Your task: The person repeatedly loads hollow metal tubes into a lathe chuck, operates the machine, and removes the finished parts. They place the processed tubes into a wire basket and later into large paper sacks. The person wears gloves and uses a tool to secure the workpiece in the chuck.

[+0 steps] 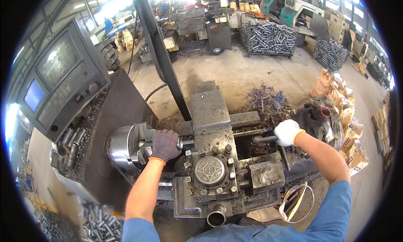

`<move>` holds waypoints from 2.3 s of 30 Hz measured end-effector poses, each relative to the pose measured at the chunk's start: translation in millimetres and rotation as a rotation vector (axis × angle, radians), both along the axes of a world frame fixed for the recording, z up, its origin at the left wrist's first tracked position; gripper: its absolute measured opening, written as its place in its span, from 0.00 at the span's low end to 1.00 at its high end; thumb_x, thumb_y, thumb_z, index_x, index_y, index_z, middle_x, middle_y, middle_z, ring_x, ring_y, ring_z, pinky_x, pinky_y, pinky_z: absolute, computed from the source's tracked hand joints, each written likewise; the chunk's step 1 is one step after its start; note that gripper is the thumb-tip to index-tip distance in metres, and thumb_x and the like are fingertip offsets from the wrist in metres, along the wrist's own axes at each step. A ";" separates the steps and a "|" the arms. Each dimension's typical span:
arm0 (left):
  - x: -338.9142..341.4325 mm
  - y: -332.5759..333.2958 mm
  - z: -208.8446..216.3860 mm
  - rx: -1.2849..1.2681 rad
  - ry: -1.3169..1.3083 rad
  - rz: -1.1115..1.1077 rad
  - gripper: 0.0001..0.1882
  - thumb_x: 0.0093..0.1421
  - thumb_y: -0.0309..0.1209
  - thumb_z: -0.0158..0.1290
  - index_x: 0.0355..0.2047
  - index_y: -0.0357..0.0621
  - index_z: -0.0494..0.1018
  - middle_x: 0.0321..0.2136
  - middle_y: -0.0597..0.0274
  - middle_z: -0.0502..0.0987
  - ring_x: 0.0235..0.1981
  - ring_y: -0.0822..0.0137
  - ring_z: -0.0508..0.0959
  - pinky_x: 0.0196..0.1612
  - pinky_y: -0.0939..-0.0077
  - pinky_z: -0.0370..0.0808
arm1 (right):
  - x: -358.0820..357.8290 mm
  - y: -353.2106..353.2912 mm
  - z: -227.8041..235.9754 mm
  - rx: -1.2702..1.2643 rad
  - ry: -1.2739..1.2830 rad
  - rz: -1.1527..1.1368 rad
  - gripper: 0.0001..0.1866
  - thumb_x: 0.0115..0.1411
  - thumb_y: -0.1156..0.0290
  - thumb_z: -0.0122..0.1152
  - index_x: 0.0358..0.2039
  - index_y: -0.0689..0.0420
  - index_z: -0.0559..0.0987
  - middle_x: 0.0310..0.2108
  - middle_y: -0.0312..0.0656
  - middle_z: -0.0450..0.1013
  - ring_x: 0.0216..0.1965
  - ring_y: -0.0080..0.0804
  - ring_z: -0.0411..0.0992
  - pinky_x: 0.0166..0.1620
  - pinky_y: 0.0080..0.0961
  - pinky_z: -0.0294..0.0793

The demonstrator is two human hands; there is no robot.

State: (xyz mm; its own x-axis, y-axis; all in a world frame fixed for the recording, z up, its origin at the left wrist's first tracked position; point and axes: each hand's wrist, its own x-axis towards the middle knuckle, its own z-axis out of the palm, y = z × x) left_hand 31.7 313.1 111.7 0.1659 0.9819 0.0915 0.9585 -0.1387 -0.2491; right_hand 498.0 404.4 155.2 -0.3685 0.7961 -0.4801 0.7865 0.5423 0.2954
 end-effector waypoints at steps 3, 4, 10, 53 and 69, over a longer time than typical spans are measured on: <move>1.2 0.4 1.0 -0.028 0.006 0.011 0.21 0.48 0.47 0.67 0.40 0.51 0.82 0.41 0.60 0.82 0.51 0.57 0.80 0.56 0.56 0.72 | -84.1 7.4 10.6 -0.049 0.413 0.082 0.19 0.61 0.51 0.65 0.40 0.53 0.87 0.33 0.49 0.83 0.36 0.47 0.84 0.42 0.44 0.84; 1.4 0.4 0.9 -0.051 0.007 0.030 0.20 0.49 0.46 0.66 0.40 0.51 0.82 0.42 0.60 0.81 0.51 0.57 0.79 0.57 0.56 0.72 | -116.8 8.4 8.4 -0.064 0.448 0.123 0.20 0.61 0.50 0.65 0.42 0.52 0.86 0.34 0.49 0.83 0.37 0.46 0.83 0.42 0.43 0.84; -2.2 2.7 -8.1 0.003 0.041 0.038 0.28 0.44 0.52 0.71 0.41 0.51 0.82 0.44 0.61 0.82 0.53 0.59 0.80 0.60 0.57 0.72 | -212.2 4.3 -26.0 -0.205 0.647 0.260 0.20 0.55 0.52 0.66 0.40 0.53 0.88 0.36 0.53 0.84 0.41 0.54 0.83 0.46 0.48 0.82; -117.9 -324.1 -191.7 0.744 -2.075 1.355 0.22 0.72 0.41 0.54 0.53 0.32 0.79 0.45 0.54 0.82 0.46 0.61 0.81 0.52 0.64 0.78 | -74.0 -5.8 -32.5 -0.016 -0.073 0.136 0.13 0.53 0.68 0.66 0.38 0.56 0.90 0.38 0.53 0.85 0.41 0.52 0.85 0.42 0.47 0.83; -76.1 -235.8 -70.7 0.497 -0.426 0.586 0.54 0.50 0.36 0.73 0.73 0.34 0.57 0.72 0.40 0.63 0.74 0.43 0.61 0.78 0.49 0.54 | -170.9 56.2 -27.7 0.058 0.555 0.311 0.16 0.57 0.58 0.62 0.39 0.54 0.88 0.38 0.56 0.83 0.41 0.58 0.82 0.47 0.49 0.82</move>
